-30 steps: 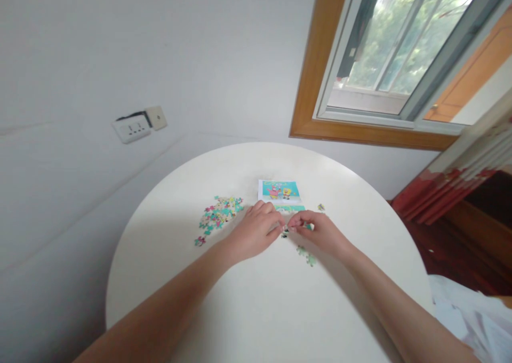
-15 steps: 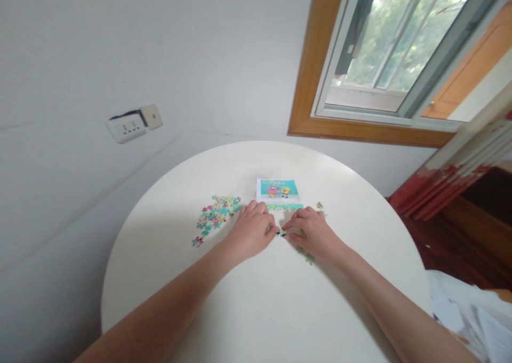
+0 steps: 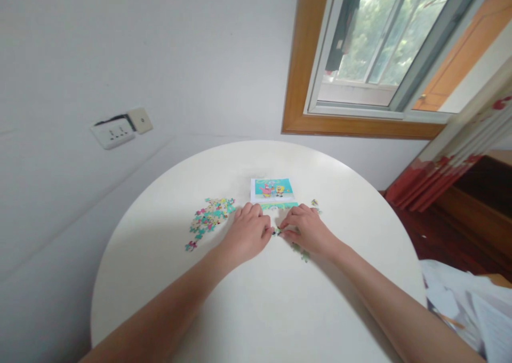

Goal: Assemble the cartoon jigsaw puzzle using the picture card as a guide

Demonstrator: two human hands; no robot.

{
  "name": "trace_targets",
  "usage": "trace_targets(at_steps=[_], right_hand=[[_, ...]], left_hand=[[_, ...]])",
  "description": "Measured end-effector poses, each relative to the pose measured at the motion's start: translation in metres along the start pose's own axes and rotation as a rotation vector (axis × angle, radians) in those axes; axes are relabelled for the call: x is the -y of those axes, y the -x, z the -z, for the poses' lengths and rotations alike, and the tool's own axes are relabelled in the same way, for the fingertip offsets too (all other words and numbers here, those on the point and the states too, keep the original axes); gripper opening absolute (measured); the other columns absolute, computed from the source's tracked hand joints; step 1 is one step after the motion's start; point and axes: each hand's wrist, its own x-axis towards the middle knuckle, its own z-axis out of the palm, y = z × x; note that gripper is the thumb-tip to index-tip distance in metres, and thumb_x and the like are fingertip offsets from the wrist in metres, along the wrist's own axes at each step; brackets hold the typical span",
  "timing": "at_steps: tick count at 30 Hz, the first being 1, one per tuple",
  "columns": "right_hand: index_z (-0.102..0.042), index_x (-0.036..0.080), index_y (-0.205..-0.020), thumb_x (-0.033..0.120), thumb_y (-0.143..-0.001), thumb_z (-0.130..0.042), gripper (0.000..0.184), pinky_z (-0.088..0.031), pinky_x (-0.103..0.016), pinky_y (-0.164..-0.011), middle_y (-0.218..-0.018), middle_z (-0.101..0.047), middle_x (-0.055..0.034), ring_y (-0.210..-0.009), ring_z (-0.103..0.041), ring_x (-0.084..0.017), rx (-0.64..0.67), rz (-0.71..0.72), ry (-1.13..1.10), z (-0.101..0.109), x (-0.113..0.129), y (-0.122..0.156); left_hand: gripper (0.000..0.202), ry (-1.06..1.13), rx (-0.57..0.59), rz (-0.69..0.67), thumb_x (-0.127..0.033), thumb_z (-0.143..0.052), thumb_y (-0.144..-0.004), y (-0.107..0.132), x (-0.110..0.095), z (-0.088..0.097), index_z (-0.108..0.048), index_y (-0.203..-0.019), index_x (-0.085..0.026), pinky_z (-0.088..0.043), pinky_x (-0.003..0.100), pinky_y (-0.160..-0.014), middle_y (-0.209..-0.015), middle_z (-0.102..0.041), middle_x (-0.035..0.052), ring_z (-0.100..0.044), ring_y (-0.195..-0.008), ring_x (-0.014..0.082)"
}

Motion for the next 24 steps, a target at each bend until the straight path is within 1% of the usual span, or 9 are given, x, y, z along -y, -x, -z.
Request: trace_targets(at_steps=[7, 14, 20, 24], right_hand=[[-0.069, 0.025, -0.089, 0.028, -0.079, -0.067, 0.011, -0.029, -0.034, -0.078, -0.093, -0.062, -0.0022, -0.097, -0.049, -0.021, -0.018, 0.005, 0.001, -0.0026, 0.0017, -0.0006], [-0.069, 0.024, -0.088, 0.029, -0.079, -0.067, 0.01, -0.03, -0.034, -0.078, -0.092, -0.063, -0.003, -0.097, -0.049, -0.021, -0.016, 0.003, 0.001, -0.0006, 0.0034, -0.0007], [-0.069, 0.024, -0.088, 0.03, -0.08, -0.066, 0.011, -0.029, -0.034, -0.077, -0.092, -0.063, -0.003, -0.097, -0.049, -0.02, -0.014, 0.001, 0.007, -0.0003, 0.0046, -0.0009], [-0.069, 0.024, -0.089, 0.031, -0.08, -0.066, 0.012, -0.029, -0.034, -0.077, -0.091, -0.063, -0.003, -0.096, -0.049, -0.02, -0.005, -0.007, 0.022, 0.0005, 0.0056, -0.0011]], left_hand=[[0.019, -0.044, 0.007, -0.005, -0.029, -0.047, -0.088, -0.0015, -0.001, -0.0017, -0.062, -0.08, -0.02, -0.036, 0.037, -0.08, -0.09, -0.052, 0.0059, -0.044, -0.094, 0.0223], [0.019, -0.092, 0.005, -0.023, -0.031, -0.048, -0.089, -0.0016, -0.0015, 0.0012, -0.061, -0.08, -0.02, -0.035, 0.038, -0.079, -0.09, -0.051, 0.0062, -0.044, -0.094, 0.0233], [0.013, -0.087, -0.031, -0.025, -0.032, -0.056, -0.084, -0.003, -0.0008, -0.0003, -0.058, -0.08, -0.02, -0.034, 0.038, -0.08, -0.093, -0.051, 0.0062, -0.043, -0.095, 0.024], [0.013, -0.065, -0.049, -0.03, -0.032, -0.054, -0.086, -0.0037, 0.0013, 0.0006, -0.06, -0.083, -0.02, -0.035, 0.039, -0.08, -0.093, -0.052, 0.0059, -0.044, -0.095, 0.0241]])
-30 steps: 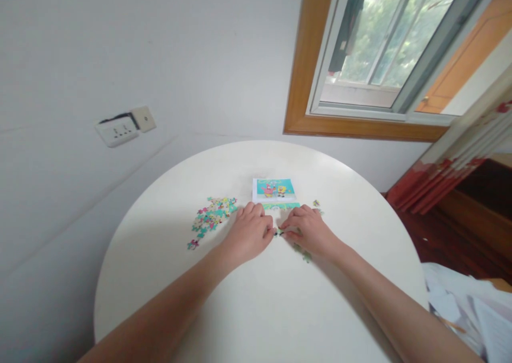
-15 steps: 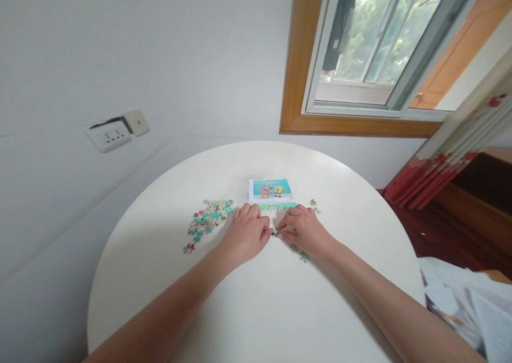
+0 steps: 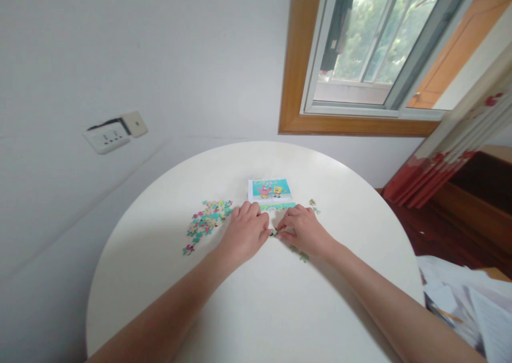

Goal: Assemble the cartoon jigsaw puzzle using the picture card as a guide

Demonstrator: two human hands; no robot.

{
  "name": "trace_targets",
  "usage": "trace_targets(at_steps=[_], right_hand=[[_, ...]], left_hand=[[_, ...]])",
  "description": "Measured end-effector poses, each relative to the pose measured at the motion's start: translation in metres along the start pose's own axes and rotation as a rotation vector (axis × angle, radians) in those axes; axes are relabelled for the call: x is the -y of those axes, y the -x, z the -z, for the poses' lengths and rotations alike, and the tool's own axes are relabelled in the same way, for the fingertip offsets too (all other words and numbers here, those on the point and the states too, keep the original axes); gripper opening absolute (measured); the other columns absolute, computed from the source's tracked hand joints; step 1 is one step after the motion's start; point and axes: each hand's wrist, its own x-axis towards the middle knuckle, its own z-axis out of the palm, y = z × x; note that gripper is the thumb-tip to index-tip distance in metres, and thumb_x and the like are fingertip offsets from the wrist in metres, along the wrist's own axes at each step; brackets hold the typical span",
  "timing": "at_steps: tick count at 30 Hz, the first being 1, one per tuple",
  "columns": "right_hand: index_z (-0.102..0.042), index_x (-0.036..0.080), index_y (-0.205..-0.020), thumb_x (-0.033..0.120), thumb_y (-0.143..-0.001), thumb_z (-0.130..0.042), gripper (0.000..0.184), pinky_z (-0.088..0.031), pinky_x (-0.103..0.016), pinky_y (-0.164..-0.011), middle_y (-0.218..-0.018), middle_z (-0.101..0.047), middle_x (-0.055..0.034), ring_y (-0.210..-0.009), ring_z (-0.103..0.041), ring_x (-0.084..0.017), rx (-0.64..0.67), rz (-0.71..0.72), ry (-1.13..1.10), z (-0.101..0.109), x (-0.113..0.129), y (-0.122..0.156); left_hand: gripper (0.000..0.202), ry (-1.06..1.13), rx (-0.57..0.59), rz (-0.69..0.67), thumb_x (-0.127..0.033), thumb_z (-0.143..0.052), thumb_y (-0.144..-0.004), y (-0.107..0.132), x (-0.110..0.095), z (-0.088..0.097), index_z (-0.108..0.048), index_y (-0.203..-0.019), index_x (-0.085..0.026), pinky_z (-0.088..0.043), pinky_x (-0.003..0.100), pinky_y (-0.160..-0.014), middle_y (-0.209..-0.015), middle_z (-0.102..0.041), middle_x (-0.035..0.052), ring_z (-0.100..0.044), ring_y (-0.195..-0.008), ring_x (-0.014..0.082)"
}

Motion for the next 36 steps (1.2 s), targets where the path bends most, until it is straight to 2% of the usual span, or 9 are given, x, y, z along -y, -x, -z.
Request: trace_targets(at_steps=[4, 7, 9, 12, 31, 36], right_hand=[[-0.07, 0.025, -0.091, 0.033, -0.08, -0.066, 0.014, -0.029, -0.034, -0.078, -0.093, -0.063, -0.0028, -0.097, -0.049, -0.02, 0.006, 0.013, -0.011, 0.003, -0.001, 0.002], [-0.07, 0.027, -0.093, 0.03, -0.08, -0.065, 0.015, -0.028, -0.034, -0.078, -0.095, -0.063, -0.0026, -0.097, -0.049, -0.021, 0.006, 0.026, -0.014, 0.005, -0.004, 0.005], [-0.07, 0.027, -0.094, 0.028, -0.079, -0.065, 0.016, -0.028, -0.034, -0.078, -0.095, -0.063, -0.0029, -0.096, -0.048, -0.021, 0.003, 0.026, -0.003, 0.005, -0.005, 0.005], [-0.07, 0.028, -0.094, 0.028, -0.08, -0.064, 0.015, -0.027, -0.034, -0.077, -0.094, -0.063, -0.0027, -0.095, -0.048, -0.02, 0.005, 0.029, 0.01, 0.004, -0.005, 0.005], [-0.069, 0.025, -0.094, 0.033, -0.083, -0.062, 0.016, -0.029, -0.034, -0.078, -0.094, -0.062, -0.0045, -0.097, -0.048, -0.021, -0.026, -0.01, 0.008, -0.003, 0.001, 0.0], [-0.069, 0.027, -0.096, 0.034, -0.083, -0.061, 0.017, -0.03, -0.035, -0.082, -0.096, -0.062, -0.0046, -0.097, -0.049, -0.021, -0.047, -0.033, -0.02, 0.003, -0.01, 0.0]], left_hand=[[0.019, 0.074, 0.019, -0.032, -0.03, -0.047, -0.09, 0.001, 0.01, 0.007, -0.063, -0.085, -0.022, -0.035, 0.038, -0.083, -0.091, -0.052, 0.0054, -0.044, -0.095, 0.0227], [0.011, 0.153, 0.065, -0.082, -0.029, -0.057, -0.084, 0.002, 0.018, 0.012, -0.065, -0.091, -0.024, -0.036, 0.037, -0.087, -0.093, -0.053, 0.0039, -0.045, -0.097, 0.0224], [0.015, 0.175, 0.09, -0.1, -0.03, -0.064, -0.079, 0.003, 0.02, 0.013, -0.064, -0.094, -0.025, -0.036, 0.037, -0.088, -0.095, -0.053, 0.0034, -0.044, -0.1, 0.023], [0.019, 0.168, 0.097, -0.097, -0.031, -0.068, -0.076, 0.003, 0.019, 0.011, -0.064, -0.093, -0.025, -0.035, 0.038, -0.089, -0.096, -0.054, 0.003, -0.045, -0.102, 0.0237], [0.013, 0.158, 0.044, -0.073, -0.028, -0.065, -0.079, 0.001, 0.01, 0.005, -0.063, -0.092, -0.025, -0.034, 0.038, -0.088, -0.094, -0.054, 0.0026, -0.045, -0.1, 0.0226], [0.013, 0.166, 0.041, -0.077, -0.028, -0.065, -0.079, 0.002, 0.012, 0.004, -0.064, -0.092, -0.025, -0.034, 0.037, -0.088, -0.095, -0.054, 0.0027, -0.045, -0.101, 0.0226]])
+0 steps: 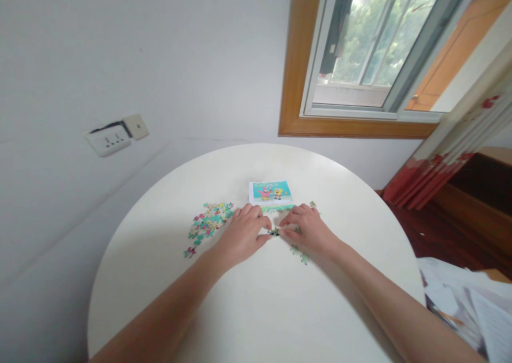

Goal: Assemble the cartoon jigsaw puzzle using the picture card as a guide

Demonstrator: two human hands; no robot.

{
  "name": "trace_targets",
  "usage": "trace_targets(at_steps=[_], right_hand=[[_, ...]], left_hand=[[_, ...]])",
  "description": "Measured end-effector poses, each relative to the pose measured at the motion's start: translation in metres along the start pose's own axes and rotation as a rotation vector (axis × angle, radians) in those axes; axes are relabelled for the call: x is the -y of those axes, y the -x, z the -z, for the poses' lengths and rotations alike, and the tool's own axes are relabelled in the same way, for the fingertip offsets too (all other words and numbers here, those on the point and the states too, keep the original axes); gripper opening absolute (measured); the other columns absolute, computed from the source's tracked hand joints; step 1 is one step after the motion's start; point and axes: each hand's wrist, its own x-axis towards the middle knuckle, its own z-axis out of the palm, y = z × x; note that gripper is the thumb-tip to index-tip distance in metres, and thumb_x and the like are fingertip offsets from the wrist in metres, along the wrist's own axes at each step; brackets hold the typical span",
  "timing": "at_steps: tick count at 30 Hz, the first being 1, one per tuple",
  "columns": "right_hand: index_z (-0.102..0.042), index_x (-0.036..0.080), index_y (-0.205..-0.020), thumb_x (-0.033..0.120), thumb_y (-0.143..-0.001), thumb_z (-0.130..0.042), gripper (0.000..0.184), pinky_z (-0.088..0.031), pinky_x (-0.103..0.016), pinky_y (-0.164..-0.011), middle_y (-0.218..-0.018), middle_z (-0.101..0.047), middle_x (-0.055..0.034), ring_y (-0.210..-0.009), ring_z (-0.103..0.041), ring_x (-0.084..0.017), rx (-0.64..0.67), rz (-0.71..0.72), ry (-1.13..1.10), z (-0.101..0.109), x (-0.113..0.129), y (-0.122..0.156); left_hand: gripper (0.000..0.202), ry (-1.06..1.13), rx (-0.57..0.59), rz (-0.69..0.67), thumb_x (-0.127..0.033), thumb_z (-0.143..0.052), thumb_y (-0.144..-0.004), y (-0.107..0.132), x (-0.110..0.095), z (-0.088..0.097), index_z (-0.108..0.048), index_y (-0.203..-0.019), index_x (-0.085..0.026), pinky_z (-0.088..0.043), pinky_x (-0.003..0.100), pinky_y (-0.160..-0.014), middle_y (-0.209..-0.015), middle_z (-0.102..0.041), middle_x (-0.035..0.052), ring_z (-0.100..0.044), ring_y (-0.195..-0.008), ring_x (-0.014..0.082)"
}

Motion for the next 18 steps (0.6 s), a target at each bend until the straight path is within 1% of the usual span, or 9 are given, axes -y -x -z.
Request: trace_targets(at_steps=[2, 3, 4, 6, 8, 10, 14, 18], right_hand=[[-0.069, 0.026, -0.094, 0.028, -0.082, -0.06, 0.015, -0.032, -0.035, -0.082, -0.095, -0.063, -0.0045, -0.097, -0.05, -0.021, -0.014, -0.013, -0.009, 0.008, -0.009, 0.002], [-0.069, 0.026, -0.094, 0.025, -0.082, -0.061, 0.015, -0.032, -0.034, -0.082, -0.094, -0.063, -0.0045, -0.096, -0.05, -0.021, 0.004, -0.002, -0.016, 0.013, -0.014, 0.004], [-0.07, 0.026, -0.094, 0.024, -0.081, -0.061, 0.015, -0.033, -0.033, -0.082, -0.093, -0.063, -0.0043, -0.094, -0.051, -0.02, 0.037, 0.024, -0.028, 0.018, -0.017, 0.006], [-0.071, 0.026, -0.092, 0.025, -0.078, -0.065, 0.015, -0.034, -0.033, -0.083, -0.089, -0.063, -0.0035, -0.091, -0.053, -0.019, 0.147, 0.089, -0.054, 0.027, -0.021, 0.011], [-0.072, 0.027, -0.09, 0.027, -0.075, -0.069, 0.016, -0.035, -0.032, -0.082, -0.086, -0.063, -0.0027, -0.089, -0.053, -0.019, 0.237, 0.119, -0.068, 0.033, -0.02, 0.015], [-0.072, 0.028, -0.088, 0.028, -0.071, -0.072, 0.017, -0.036, -0.031, -0.08, -0.084, -0.062, -0.0024, -0.087, -0.053, -0.019, 0.274, 0.111, -0.053, 0.034, -0.014, 0.018], [-0.072, 0.026, -0.082, 0.027, -0.07, -0.073, 0.013, -0.036, -0.031, -0.08, -0.083, -0.063, -0.0026, -0.087, -0.053, -0.019, 0.286, 0.096, -0.017, 0.031, -0.002, 0.018], [-0.071, 0.024, -0.081, 0.022, -0.071, -0.071, 0.01, -0.037, -0.03, -0.081, -0.085, -0.063, -0.0026, -0.09, -0.054, -0.019, 0.292, 0.111, -0.053, 0.029, -0.001, 0.016]], left_hand=[[0.013, 0.004, 0.002, 0.006, -0.029, -0.064, -0.08, 0.0, 0.001, 0.0, -0.064, -0.092, -0.026, -0.034, 0.037, -0.089, -0.095, -0.054, 0.0027, -0.045, -0.101, 0.0225], [0.013, 0.006, 0.004, 0.01, -0.029, -0.064, -0.08, 0.0, 0.001, 0.0, -0.064, -0.092, -0.026, -0.034, 0.037, -0.089, -0.095, -0.054, 0.0027, -0.046, -0.101, 0.0225], [0.013, 0.01, 0.008, 0.013, -0.03, -0.064, -0.08, 0.0, 0.002, 0.0, -0.064, -0.093, -0.026, -0.034, 0.037, -0.089, -0.095, -0.054, 0.0027, -0.046, -0.102, 0.0225], [0.013, 0.021, 0.018, 0.016, -0.03, -0.064, -0.08, 0.0, 0.003, -0.001, -0.064, -0.093, -0.026, -0.034, 0.037, -0.089, -0.095, -0.054, 0.0027, -0.046, -0.102, 0.0225], [0.013, 0.029, 0.022, 0.017, -0.03, -0.064, -0.081, -0.001, 0.003, -0.001, -0.064, -0.093, -0.026, -0.034, 0.036, -0.089, -0.095, -0.055, 0.0026, -0.046, -0.102, 0.0224], [0.013, 0.033, 0.021, 0.022, -0.03, -0.063, -0.081, -0.001, 0.003, -0.001, -0.064, -0.093, -0.026, -0.034, 0.037, -0.089, -0.096, -0.055, 0.0027, -0.046, -0.102, 0.0224], [0.012, 0.045, 0.019, 0.013, -0.029, -0.062, -0.081, -0.001, 0.002, 0.0, -0.065, -0.092, -0.025, -0.035, 0.036, -0.088, -0.095, -0.055, 0.0032, -0.046, -0.101, 0.0221], [0.012, 0.056, -0.031, 0.005, -0.028, -0.056, -0.085, -0.003, 0.007, 0.004, -0.066, -0.09, -0.025, -0.036, 0.035, -0.086, -0.093, -0.057, 0.0036, -0.047, -0.098, 0.0212]])
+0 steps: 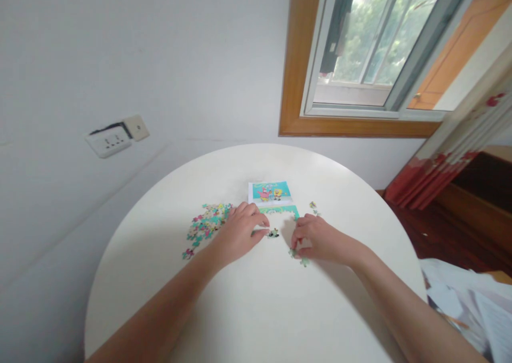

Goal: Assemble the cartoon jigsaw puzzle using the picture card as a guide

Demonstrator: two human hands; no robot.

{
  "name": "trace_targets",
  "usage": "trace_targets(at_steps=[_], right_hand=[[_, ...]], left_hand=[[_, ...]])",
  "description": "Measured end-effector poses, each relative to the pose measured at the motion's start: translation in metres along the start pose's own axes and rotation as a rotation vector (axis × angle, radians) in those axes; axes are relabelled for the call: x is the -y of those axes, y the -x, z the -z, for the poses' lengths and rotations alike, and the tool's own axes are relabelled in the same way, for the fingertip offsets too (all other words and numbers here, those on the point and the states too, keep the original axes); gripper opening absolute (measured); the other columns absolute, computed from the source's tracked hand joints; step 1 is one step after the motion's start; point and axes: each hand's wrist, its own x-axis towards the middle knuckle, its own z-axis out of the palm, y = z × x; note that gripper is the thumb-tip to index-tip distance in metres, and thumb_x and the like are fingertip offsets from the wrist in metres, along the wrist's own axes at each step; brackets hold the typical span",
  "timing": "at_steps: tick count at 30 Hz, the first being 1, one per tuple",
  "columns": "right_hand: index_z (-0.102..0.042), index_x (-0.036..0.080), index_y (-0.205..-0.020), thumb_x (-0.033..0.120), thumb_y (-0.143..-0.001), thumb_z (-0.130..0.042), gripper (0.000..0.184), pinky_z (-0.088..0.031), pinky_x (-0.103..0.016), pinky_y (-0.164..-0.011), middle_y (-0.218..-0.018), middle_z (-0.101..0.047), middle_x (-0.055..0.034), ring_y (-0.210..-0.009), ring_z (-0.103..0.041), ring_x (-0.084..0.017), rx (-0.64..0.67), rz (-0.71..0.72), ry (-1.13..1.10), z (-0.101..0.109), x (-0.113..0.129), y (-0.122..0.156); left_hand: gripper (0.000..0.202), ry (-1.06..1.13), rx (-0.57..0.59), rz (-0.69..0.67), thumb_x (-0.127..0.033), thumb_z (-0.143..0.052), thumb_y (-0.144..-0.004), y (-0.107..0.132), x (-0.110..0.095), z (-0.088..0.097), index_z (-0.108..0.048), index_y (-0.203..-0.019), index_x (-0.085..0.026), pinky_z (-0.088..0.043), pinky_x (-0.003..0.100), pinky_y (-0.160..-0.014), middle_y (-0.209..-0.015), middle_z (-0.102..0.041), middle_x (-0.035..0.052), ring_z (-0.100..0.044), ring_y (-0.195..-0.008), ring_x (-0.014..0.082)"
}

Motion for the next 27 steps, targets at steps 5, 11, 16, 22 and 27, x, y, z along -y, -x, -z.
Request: trace_targets(at_steps=[5, 11, 16, 22, 27], right_hand=[[-0.069, 0.022, -0.078, 0.022, -0.068, -0.072, 0.011, -0.039, -0.028, -0.08, -0.084, -0.064, -0.0027, -0.088, -0.056, -0.018, -0.025, 0.021, -0.043, -0.002, -0.004, -0.001], [-0.067, 0.02, -0.078, 0.015, -0.071, -0.065, 0.009, -0.038, -0.021, -0.061, -0.071, -0.063, 0.0018, -0.065, -0.055, -0.011, 0.009, 0.038, -0.205, -0.009, 0.004, -0.003], [-0.065, 0.019, -0.075, 0.018, -0.074, -0.057, 0.008, -0.04, -0.022, -0.063, -0.071, -0.064, 0.0012, -0.067, -0.055, -0.011, -0.175, -0.055, -0.307, 0.006, -0.022, 0.0], [-0.061, 0.02, -0.083, 0.026, -0.072, -0.059, 0.012, -0.04, -0.023, -0.061, -0.071, -0.065, 0.0002, -0.064, -0.055, -0.013, -0.469, -0.363, -0.228, 0.017, -0.081, 0.004], [-0.063, 0.02, -0.091, 0.025, -0.072, -0.059, 0.02, -0.041, -0.023, -0.063, -0.073, -0.069, 0.0002, -0.065, -0.058, -0.013, -0.462, -0.393, -0.253, 0.005, -0.092, -0.004]], left_hand=[[0.016, -0.006, -0.089, 0.012, -0.027, -0.052, -0.087, -0.003, 0.008, 0.006, -0.067, -0.09, -0.021, -0.038, 0.034, -0.084, -0.09, -0.059, 0.0054, -0.049, -0.092, 0.0205], [0.016, -0.001, -0.113, 0.003, -0.027, -0.051, -0.088, -0.003, 0.008, 0.008, -0.066, -0.093, -0.022, -0.038, 0.034, -0.084, -0.091, -0.059, 0.005, -0.049, -0.092, 0.0205], [0.016, 0.002, -0.129, -0.009, -0.026, -0.051, -0.087, -0.003, 0.009, 0.008, -0.066, -0.093, -0.021, -0.038, 0.034, -0.085, -0.092, -0.059, 0.0054, -0.05, -0.093, 0.0206], [0.016, 0.016, -0.11, -0.006, -0.025, -0.051, -0.087, -0.002, 0.007, 0.009, -0.066, -0.093, -0.022, -0.039, 0.034, -0.084, -0.093, -0.06, 0.005, -0.05, -0.094, 0.0208], [0.015, 0.011, -0.136, -0.011, -0.025, -0.052, -0.087, -0.003, 0.01, 0.009, -0.065, -0.092, -0.022, -0.039, 0.033, -0.082, -0.091, -0.059, 0.0047, -0.05, -0.092, 0.021]])
